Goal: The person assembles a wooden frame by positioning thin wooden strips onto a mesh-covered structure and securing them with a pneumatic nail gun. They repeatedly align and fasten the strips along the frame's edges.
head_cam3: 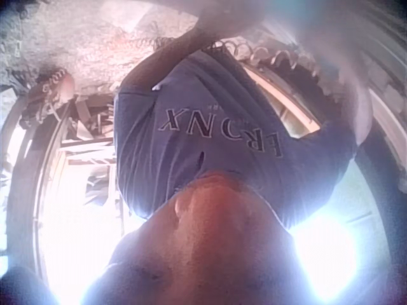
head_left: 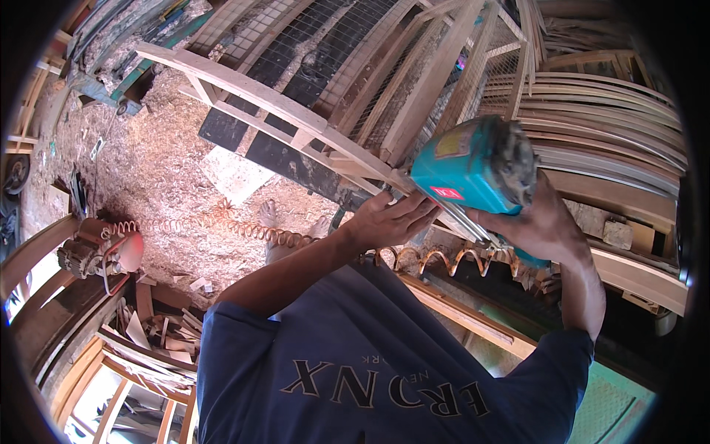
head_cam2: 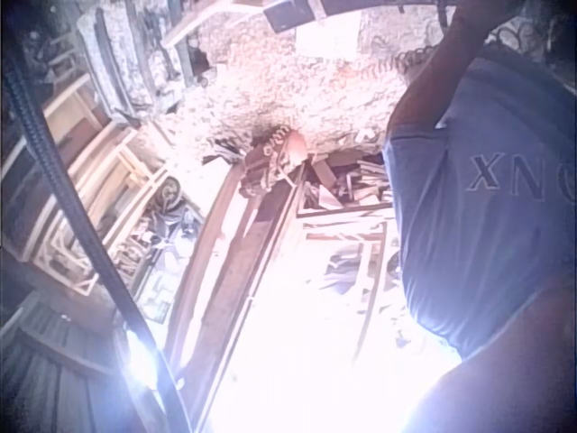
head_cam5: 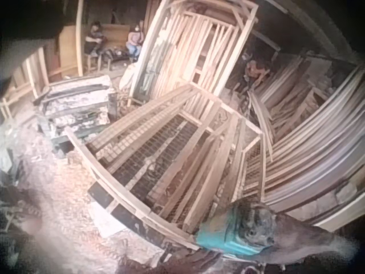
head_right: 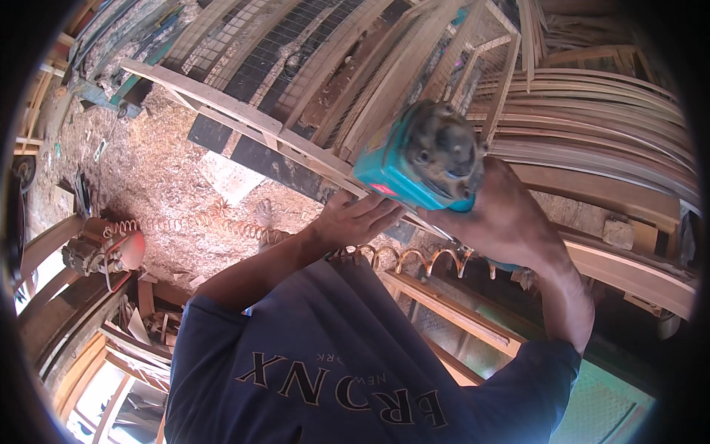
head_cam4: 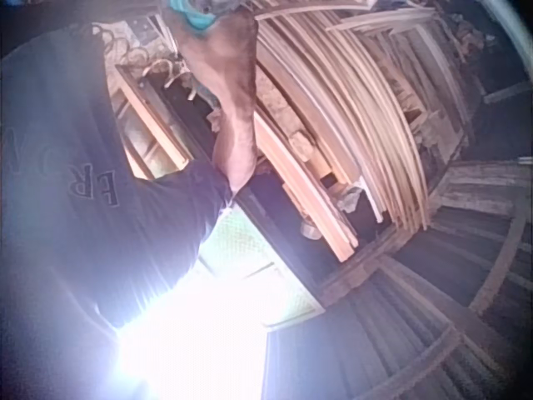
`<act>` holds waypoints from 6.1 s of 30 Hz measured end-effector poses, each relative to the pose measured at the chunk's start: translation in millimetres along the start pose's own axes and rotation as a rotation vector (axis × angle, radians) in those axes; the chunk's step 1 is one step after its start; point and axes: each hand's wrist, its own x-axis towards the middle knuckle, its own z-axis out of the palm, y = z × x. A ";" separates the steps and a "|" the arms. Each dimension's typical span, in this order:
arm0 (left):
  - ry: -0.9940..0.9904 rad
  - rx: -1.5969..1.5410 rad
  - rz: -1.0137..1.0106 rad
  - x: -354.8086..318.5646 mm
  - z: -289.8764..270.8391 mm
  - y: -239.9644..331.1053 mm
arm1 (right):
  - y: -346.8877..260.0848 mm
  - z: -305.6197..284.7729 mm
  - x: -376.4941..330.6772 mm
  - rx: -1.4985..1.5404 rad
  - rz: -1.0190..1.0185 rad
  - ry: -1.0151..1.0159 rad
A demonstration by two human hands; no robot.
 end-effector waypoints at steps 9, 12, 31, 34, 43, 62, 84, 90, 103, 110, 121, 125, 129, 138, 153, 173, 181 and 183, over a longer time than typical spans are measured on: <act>-0.102 0.039 0.011 9.2 -12.8 -2.7 | -14.9 -22.6 -47.1 0.270 0.384 0.230; -0.189 -0.046 0.021 10.2 -30.7 -6.9 | -7.1 -23.9 -68.1 0.338 0.438 0.296; -0.270 -0.245 0.006 45.2 -60.7 -89.0 | 57.9 22.5 -61.1 0.158 0.067 0.100; -0.258 -0.319 -0.014 43.7 -57.4 -94.3 | 56.9 20.6 -56.8 0.120 0.175 0.069; -0.255 -0.327 0.022 46.8 -59.2 -99.2 | 54.9 22.9 -60.3 0.193 0.143 0.055; -0.188 -0.331 0.039 45.0 -52.5 -99.0 | 42.7 24.2 -57.4 0.146 0.038 0.140; -0.431 -0.391 0.049 75.8 -44.3 -58.4 | 55.8 38.3 -96.5 0.256 0.326 0.157; -0.367 -0.399 0.067 70.8 -38.8 -61.2 | 58.1 35.7 -112.9 0.130 0.238 0.309; -0.475 -0.311 -0.075 68.9 -67.7 -74.3 | 91.2 59.5 -160.8 0.206 0.328 0.424; -0.544 -0.305 -0.074 67.5 -68.0 -76.1 | 93.8 69.2 -158.6 0.166 0.339 0.354; -0.607 -0.279 0.148 88.6 -18.2 5.4 | 127.4 128.5 -206.6 0.326 0.160 0.636; -0.653 -0.244 0.148 91.2 -17.9 10.8 | 135.1 198.5 -226.0 1.036 0.675 0.789; -0.745 -0.234 0.104 94.3 -14.6 16.7 | 150.0 254.0 -222.5 1.175 0.772 0.834; -0.689 -0.182 0.113 86.5 -16.0 21.1 | 200.2 296.5 -212.1 1.068 0.804 0.778; -0.127 -0.745 -0.081 129.4 -86.6 78.7 | 252.6 338.0 -170.6 0.880 0.810 0.498; 0.119 -1.213 -0.002 26.2 -241.7 73.3 | 177.4 483.2 -158.1 1.027 0.773 0.657; -1.562 -0.021 -1.411 -483.2 -301.4 -55.3 | 74.5 521.5 -175.4 0.904 0.784 0.702; -1.794 -0.002 -1.432 -585.1 -369.0 -25.6 | 48.0 512.2 -180.3 1.032 0.848 0.607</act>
